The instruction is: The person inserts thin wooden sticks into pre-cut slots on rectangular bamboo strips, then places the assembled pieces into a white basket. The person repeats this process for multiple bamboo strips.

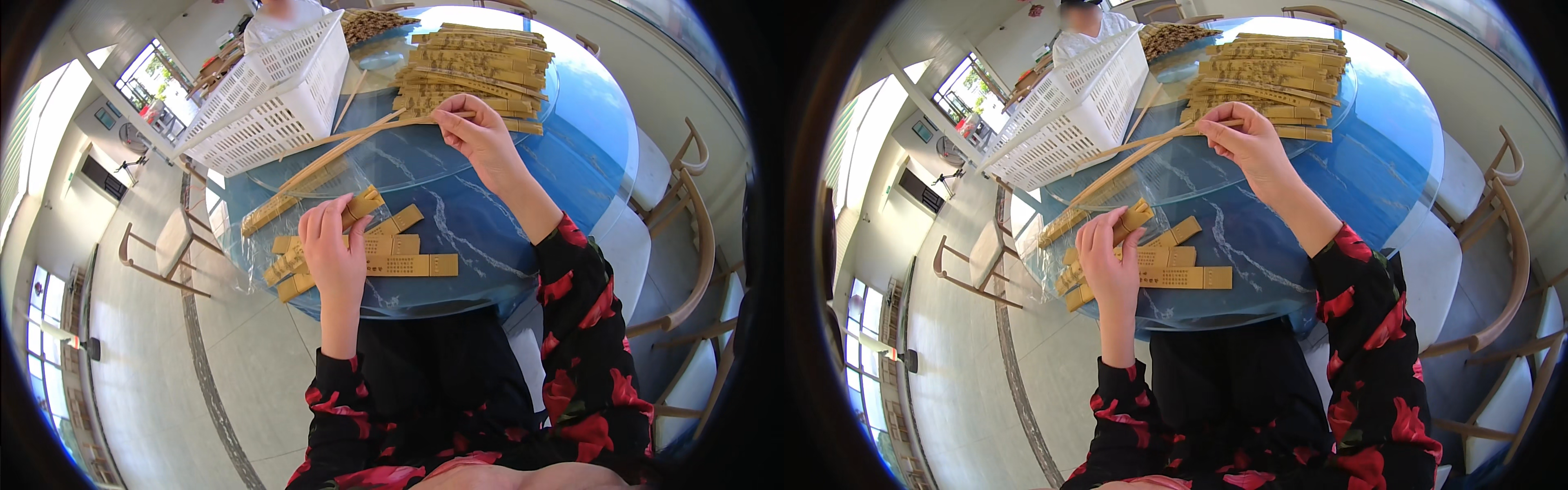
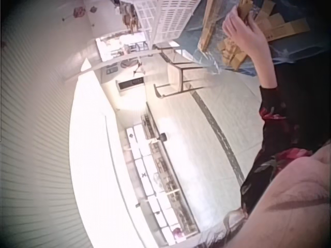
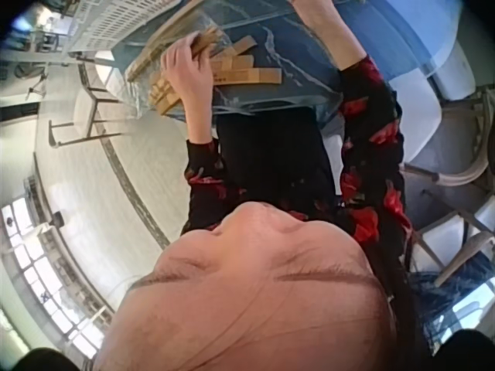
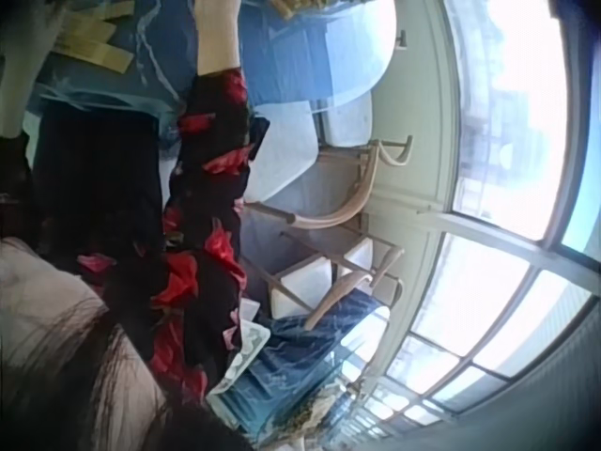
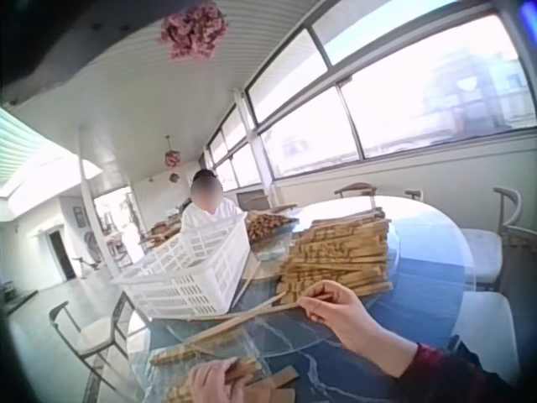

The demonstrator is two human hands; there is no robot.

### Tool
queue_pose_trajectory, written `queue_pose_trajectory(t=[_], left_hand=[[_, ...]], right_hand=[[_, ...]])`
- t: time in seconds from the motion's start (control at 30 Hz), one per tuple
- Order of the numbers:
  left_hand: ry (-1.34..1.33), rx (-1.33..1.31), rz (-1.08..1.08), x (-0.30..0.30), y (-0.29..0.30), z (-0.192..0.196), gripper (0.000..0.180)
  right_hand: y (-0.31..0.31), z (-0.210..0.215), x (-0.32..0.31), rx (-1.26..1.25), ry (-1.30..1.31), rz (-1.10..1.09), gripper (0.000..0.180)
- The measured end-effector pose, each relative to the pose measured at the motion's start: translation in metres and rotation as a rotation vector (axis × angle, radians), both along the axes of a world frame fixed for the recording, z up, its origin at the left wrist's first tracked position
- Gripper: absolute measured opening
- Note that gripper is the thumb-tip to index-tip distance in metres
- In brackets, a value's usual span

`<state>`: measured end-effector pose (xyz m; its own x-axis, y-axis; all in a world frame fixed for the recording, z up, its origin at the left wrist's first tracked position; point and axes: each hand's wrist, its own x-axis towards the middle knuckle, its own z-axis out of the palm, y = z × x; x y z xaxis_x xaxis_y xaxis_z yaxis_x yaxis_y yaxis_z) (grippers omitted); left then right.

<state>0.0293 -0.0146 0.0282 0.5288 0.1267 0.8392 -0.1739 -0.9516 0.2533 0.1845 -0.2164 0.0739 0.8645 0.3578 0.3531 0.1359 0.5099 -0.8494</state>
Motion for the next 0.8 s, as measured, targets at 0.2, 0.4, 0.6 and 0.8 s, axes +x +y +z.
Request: queue_pose_trajectory(t=[0.2,0.4,0.6,0.8], left_hand=[[0.005,-0.025,0.014,-0.002,-0.001,0.0,0.034],[0.005,-0.032,0.04,-0.001,0.001,-0.001,0.033],[0.002,-0.028,0.036,-0.001,0.002,-0.002,0.034],[-0.002,-0.013,0.032,-0.001,0.002,-0.002,0.035]], right_hand=[[-0.022,-0.008,0.029,0.436,0.116,0.255,0.014],[-0.038,-0.009,0.036,0.442,0.108,0.071,0.021],[-0.042,-0.01,0.034,0.321,0.018,-0.105,0.02],[-0.042,-0.01,0.034,0.289,-0.028,-0.179,0.018]])
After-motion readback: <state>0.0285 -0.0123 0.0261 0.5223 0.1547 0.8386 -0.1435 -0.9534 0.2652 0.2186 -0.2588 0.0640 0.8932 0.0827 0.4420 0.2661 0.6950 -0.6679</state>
